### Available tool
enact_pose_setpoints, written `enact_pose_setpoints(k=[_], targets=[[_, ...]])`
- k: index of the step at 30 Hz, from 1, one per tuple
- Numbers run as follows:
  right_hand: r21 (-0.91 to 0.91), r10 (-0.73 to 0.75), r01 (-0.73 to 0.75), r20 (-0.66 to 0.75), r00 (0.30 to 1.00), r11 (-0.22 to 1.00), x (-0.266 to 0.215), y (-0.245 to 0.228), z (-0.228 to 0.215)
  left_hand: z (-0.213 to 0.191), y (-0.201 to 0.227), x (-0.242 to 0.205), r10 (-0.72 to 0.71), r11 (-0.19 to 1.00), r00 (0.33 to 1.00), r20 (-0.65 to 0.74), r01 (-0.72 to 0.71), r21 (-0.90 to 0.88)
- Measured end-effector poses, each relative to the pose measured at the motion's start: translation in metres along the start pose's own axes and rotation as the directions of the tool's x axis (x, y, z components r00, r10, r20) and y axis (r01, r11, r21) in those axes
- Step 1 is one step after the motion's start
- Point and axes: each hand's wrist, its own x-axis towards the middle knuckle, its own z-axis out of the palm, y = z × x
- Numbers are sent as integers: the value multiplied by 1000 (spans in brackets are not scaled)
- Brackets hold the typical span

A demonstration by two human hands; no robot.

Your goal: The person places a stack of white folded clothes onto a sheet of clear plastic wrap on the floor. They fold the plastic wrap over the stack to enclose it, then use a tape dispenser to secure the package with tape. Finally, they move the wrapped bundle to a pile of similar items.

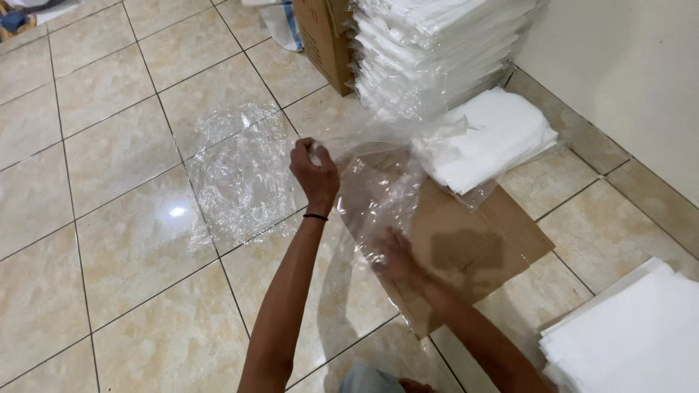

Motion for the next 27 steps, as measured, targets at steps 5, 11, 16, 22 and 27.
enact_pose_setpoints(k=[5, 11, 16, 22, 27], targets=[[681, -189, -107, 346, 919, 724, -3, -108, -32, 40, 46, -11, 506, 817, 862, 4, -481, 317], [877, -116, -86, 158, 980, 473, 14, -67, -81, 83, 82, -100, 876, 470, 472, 99, -881, 45], [937, 88, -163, 143, 986, 310, 10, 16, -122, 90, 110, -156, 954, 298, 259, 151, -878, -374], [983, 333, -166, 131, 934, 79, -25, 144, -174, 82, 139, -208, 993, 107, 107, 46, -693, -713], [982, 514, -143, 187, 837, -124, -95, 197, -221, 115, 50, -279, 932, 347, 332, 146, -704, -619]])
